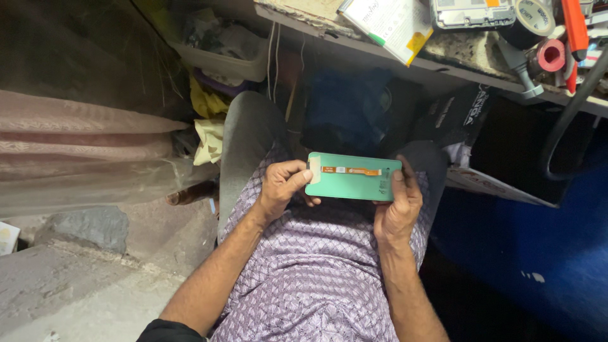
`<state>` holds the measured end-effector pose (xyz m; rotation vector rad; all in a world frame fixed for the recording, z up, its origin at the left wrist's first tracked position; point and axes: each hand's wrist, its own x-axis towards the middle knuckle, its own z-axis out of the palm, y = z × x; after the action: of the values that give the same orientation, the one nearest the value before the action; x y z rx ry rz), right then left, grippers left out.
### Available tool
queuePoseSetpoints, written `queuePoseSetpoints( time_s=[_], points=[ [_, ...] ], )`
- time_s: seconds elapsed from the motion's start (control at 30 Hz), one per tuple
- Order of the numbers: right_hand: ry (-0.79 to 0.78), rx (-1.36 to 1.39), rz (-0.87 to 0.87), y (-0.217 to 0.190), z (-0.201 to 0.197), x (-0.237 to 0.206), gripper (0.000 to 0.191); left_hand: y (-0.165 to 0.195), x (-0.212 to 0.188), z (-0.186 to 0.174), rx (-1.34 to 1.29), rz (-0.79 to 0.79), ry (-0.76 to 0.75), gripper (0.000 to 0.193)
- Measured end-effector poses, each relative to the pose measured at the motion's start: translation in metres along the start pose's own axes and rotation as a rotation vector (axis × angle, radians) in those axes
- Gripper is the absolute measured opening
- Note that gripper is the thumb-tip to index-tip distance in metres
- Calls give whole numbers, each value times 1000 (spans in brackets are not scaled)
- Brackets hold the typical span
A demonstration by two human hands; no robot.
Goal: The person holds a green smartphone back cover and repeatedly peels and repositions a flexible ribbon cable attached to it. They manipulate the cable and cover with both hands, occasionally adjusting the alignment of the connector.
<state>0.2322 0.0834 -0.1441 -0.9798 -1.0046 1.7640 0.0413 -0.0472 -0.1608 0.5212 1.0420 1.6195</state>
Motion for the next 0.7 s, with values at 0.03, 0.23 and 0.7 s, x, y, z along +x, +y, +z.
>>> queuePoseSetpoints(
  time_s=[0.03,0.23,0.7],
  points=[
    [-16,0,-9,-1,0,0,39,0,0,0,-6,-9,1,22],
    [-17,-21,17,1,-8,-2,47,0,0,-2,-43,8,9,22],
    [-28,18,-19,6,-10,-1,22,0,-1,-2,-10,59,-1,22]
  ],
)
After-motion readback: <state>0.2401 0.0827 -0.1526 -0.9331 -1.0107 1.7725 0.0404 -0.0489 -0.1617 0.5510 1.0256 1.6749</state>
